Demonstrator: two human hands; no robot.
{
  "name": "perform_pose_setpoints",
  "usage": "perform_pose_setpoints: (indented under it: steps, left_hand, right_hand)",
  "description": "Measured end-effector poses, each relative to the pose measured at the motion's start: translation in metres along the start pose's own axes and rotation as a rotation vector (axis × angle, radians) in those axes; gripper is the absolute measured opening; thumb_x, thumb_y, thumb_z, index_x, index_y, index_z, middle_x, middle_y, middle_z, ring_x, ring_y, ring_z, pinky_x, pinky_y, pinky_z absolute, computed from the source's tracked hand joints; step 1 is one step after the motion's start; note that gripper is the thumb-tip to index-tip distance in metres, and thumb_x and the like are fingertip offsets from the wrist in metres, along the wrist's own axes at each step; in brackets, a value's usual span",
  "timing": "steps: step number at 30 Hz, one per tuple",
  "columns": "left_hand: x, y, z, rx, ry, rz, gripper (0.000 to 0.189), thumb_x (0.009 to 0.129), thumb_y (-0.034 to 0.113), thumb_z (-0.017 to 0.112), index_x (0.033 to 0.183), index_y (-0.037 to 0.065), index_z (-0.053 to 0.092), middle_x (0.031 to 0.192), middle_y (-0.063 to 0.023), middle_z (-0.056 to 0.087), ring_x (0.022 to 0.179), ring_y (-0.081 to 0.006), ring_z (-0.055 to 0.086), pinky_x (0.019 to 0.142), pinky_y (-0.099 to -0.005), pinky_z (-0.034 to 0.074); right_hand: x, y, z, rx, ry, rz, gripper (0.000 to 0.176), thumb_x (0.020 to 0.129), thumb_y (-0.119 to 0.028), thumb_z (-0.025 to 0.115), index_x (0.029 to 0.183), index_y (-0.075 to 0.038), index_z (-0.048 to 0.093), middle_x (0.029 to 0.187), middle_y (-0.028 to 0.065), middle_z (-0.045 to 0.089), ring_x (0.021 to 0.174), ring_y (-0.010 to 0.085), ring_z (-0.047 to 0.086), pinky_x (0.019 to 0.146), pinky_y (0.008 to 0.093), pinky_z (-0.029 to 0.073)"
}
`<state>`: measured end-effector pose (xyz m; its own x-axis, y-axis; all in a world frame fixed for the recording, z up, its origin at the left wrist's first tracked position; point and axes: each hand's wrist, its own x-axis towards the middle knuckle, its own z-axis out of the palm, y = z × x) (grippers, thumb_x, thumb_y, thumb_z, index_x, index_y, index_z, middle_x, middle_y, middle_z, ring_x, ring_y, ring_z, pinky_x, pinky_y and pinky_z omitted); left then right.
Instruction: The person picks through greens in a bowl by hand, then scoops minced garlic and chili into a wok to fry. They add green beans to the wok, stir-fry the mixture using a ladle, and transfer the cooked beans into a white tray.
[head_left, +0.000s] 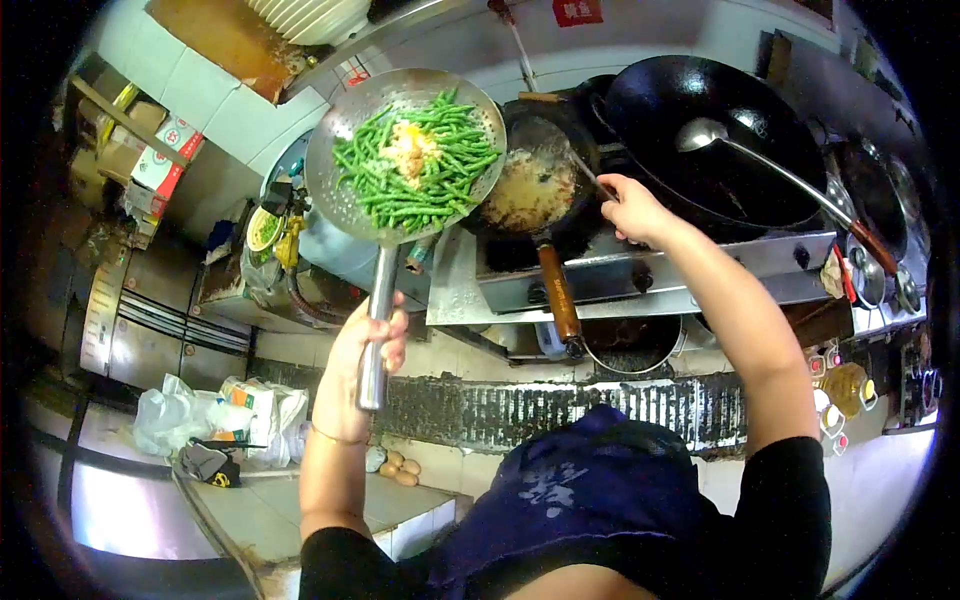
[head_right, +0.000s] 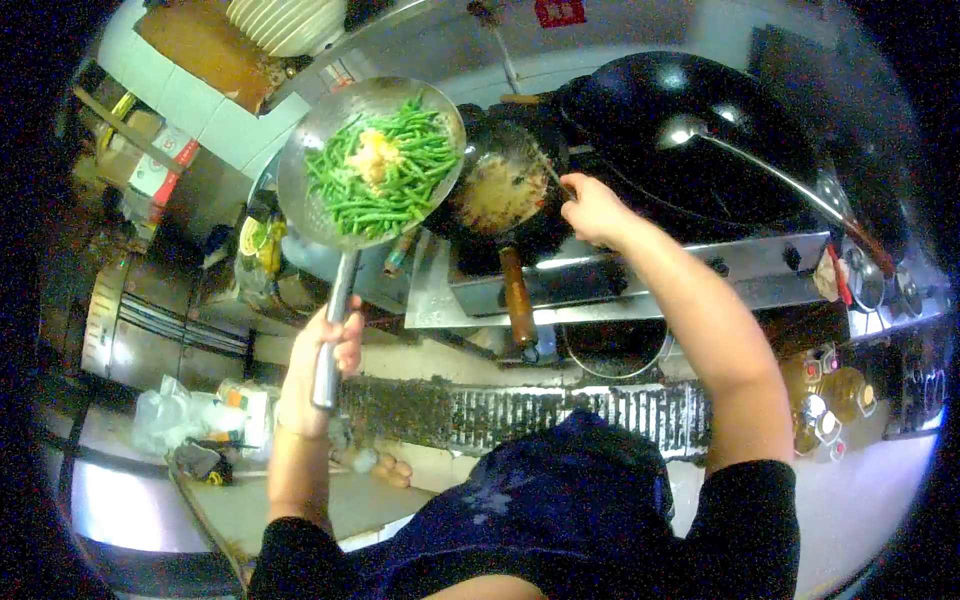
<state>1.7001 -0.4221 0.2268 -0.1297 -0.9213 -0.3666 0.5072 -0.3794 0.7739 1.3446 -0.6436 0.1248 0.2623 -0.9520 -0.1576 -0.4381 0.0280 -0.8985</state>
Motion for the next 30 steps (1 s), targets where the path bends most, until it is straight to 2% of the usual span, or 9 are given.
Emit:
perform_pose_setpoints:
  steps: [1, 5, 10, 18, 19, 22, 23, 26, 30]
  left_hand:
    - [0.007, 0.003, 0.005, 0.042, 0.02, 0.006, 0.045, 0.074, 0.003, 0.059, 0.116, 0.006, 0.047, 0.074, -0.0056, 0.049, 0.051, -0.0145, 0.049, 0.041, -0.0277, 0.044]
    - [0.039, 0.012, 0.021, 0.188, 0.083, 0.0, 0.039, 0.073, 0.002, 0.056, 0.11, 0.007, 0.047, 0.076, -0.0057, 0.051, 0.054, -0.015, 0.051, 0.044, -0.0282, 0.046]
    - [0.076, 0.019, 0.027, 0.439, 0.141, 0.012, 0.036, 0.072, -0.002, 0.059, 0.103, 0.008, 0.044, 0.075, -0.0073, 0.052, 0.053, -0.0161, 0.053, 0.045, -0.0299, 0.047]
    - [0.092, 0.008, 0.044, 0.606, 0.237, 0.116, 0.038, 0.074, -0.001, 0.057, 0.104, 0.007, 0.036, 0.077, -0.009, 0.052, 0.052, -0.0171, 0.054, 0.043, -0.0316, 0.05]
    - [0.09, 0.007, 0.045, 0.609, 0.243, 0.13, 0.039, 0.074, -0.002, 0.057, 0.105, 0.007, 0.035, 0.078, -0.0091, 0.052, 0.052, -0.0172, 0.054, 0.043, -0.0315, 0.05]
    - [0.082, 0.005, 0.041, 0.597, 0.23, 0.172, 0.042, 0.073, -0.002, 0.057, 0.107, 0.01, 0.034, 0.078, -0.0084, 0.052, 0.051, -0.0168, 0.054, 0.042, -0.0318, 0.049]
    - [0.077, 0.004, 0.04, 0.587, 0.217, 0.188, 0.043, 0.073, -0.002, 0.056, 0.107, 0.011, 0.034, 0.079, -0.0082, 0.052, 0.051, -0.0167, 0.053, 0.042, -0.0318, 0.049]
    - [0.056, 0.003, 0.049, 0.596, 0.209, 0.251, 0.045, 0.072, -0.002, 0.056, 0.109, 0.011, 0.034, 0.078, -0.0063, 0.052, 0.051, -0.0159, 0.053, 0.042, -0.0312, 0.048]
    - [0.037, 0.0, 0.049, 0.574, 0.151, 0.332, 0.047, 0.073, -0.001, 0.056, 0.114, 0.009, 0.035, 0.077, -0.0054, 0.051, 0.051, -0.0144, 0.052, 0.041, -0.0289, 0.047]
  right_hand:
    - [-0.011, -0.003, 0.003, 0.057, 0.105, -0.104, 0.051, 0.084, -0.002, 0.049, 0.135, -0.006, 0.042, 0.081, 0.0075, 0.059, 0.048, 0.0126, 0.05, 0.048, 0.028, 0.045]
    - [-0.01, 0.014, 0.003, -0.016, 0.239, -0.208, 0.053, 0.083, -0.004, 0.049, 0.136, -0.006, 0.041, 0.08, 0.0079, 0.06, 0.048, 0.0126, 0.05, 0.048, 0.0288, 0.045]
    - [-0.034, 0.001, 0.013, -0.074, 0.268, -0.251, 0.052, 0.081, -0.01, 0.054, 0.132, -0.004, 0.044, 0.118, 0.0227, 0.059, 0.109, 0.0361, 0.057, 0.096, 0.041, 0.044]
    - [-0.024, 0.011, 0.028, -0.172, 0.269, -0.325, 0.053, 0.082, -0.012, 0.054, 0.133, -0.003, 0.043, 0.111, 0.0246, 0.061, 0.102, 0.039, 0.059, 0.092, 0.0435, 0.047]
    - [-0.028, 0.006, 0.025, -0.172, 0.237, -0.284, 0.052, 0.082, -0.009, 0.052, 0.132, -0.004, 0.043, 0.114, 0.0236, 0.06, 0.108, 0.0383, 0.056, 0.093, 0.0416, 0.045]
    - [-0.032, -0.01, 0.022, -0.176, 0.287, -0.342, 0.053, 0.082, -0.009, 0.053, 0.133, -0.006, 0.042, 0.114, 0.0239, 0.059, 0.107, 0.0386, 0.057, 0.091, 0.0424, 0.046]
    - [-0.03, -0.016, 0.026, -0.222, 0.385, -0.442, 0.055, 0.081, -0.013, 0.052, 0.135, -0.009, 0.041, 0.103, 0.0232, 0.062, 0.09, 0.0396, 0.062, 0.082, 0.0474, 0.049]
    - [-0.033, -0.042, 0.035, -0.264, 0.471, -0.554, 0.055, 0.083, -0.014, 0.052, 0.136, -0.017, 0.039, 0.104, 0.0201, 0.06, 0.084, 0.0384, 0.062, 0.073, 0.048, 0.052]
    - [-0.049, -0.063, 0.052, -0.531, 0.343, -0.447, 0.057, 0.083, -0.014, 0.053, 0.137, -0.02, 0.037, 0.101, 0.0193, 0.059, 0.083, 0.0373, 0.062, 0.071, 0.0476, 0.052]
